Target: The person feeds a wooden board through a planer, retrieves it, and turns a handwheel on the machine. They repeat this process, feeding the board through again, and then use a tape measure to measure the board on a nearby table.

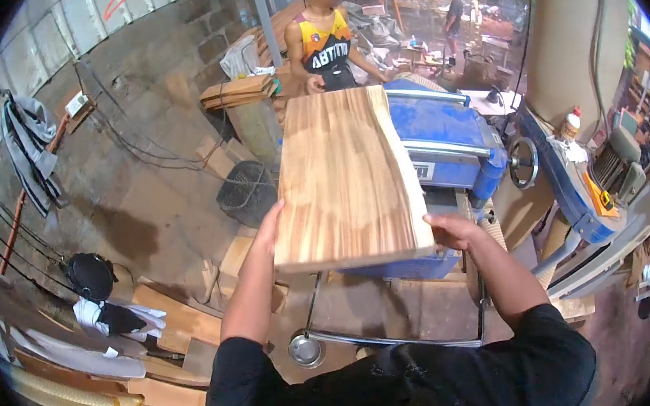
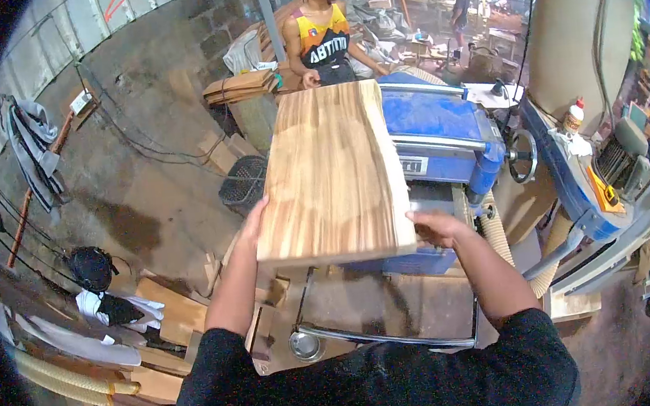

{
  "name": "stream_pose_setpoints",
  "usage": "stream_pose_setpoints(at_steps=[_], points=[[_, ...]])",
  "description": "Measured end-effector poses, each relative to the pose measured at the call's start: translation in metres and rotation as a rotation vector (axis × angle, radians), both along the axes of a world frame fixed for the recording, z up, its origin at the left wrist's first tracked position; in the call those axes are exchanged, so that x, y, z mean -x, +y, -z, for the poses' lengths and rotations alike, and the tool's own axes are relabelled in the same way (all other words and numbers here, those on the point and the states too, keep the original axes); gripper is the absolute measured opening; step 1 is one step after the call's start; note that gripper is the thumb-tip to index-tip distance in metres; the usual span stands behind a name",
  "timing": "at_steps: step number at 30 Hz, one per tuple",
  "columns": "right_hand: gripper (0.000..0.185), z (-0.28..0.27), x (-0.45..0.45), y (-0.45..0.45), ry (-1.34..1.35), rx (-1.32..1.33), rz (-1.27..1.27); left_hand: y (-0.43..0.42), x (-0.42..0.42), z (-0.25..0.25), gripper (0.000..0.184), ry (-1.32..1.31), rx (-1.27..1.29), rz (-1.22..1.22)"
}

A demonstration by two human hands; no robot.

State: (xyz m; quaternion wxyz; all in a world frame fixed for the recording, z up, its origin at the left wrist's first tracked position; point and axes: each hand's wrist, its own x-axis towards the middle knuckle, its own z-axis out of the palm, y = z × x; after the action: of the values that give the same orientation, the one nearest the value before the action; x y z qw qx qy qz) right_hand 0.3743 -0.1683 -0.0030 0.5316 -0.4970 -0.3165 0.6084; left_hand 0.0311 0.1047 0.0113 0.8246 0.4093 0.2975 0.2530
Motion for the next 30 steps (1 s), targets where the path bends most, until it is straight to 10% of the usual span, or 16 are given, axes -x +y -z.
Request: stream_pose_setpoints(at_steps=[6, 18, 30], points=[[0.064, 0.031, 0.004, 0.066, -0.07, 0.064, 0.325, -0.134, 0.032, 0.03, 0.066, 0.138, 0.173, -0.157], [0.048, 0.108, 0.034, -0.172, -0.161, 0.039, 0.459, -0.368, 0.055, 0.124, 0.061, 0.382, 0.027, -0.353], [0.058, 0.188, -0.003, -0.226, -0.08, 0.283, 0.673, -0.345, 0.004, 0.127, 0.064, 0.505, 0.052, 0.017]])
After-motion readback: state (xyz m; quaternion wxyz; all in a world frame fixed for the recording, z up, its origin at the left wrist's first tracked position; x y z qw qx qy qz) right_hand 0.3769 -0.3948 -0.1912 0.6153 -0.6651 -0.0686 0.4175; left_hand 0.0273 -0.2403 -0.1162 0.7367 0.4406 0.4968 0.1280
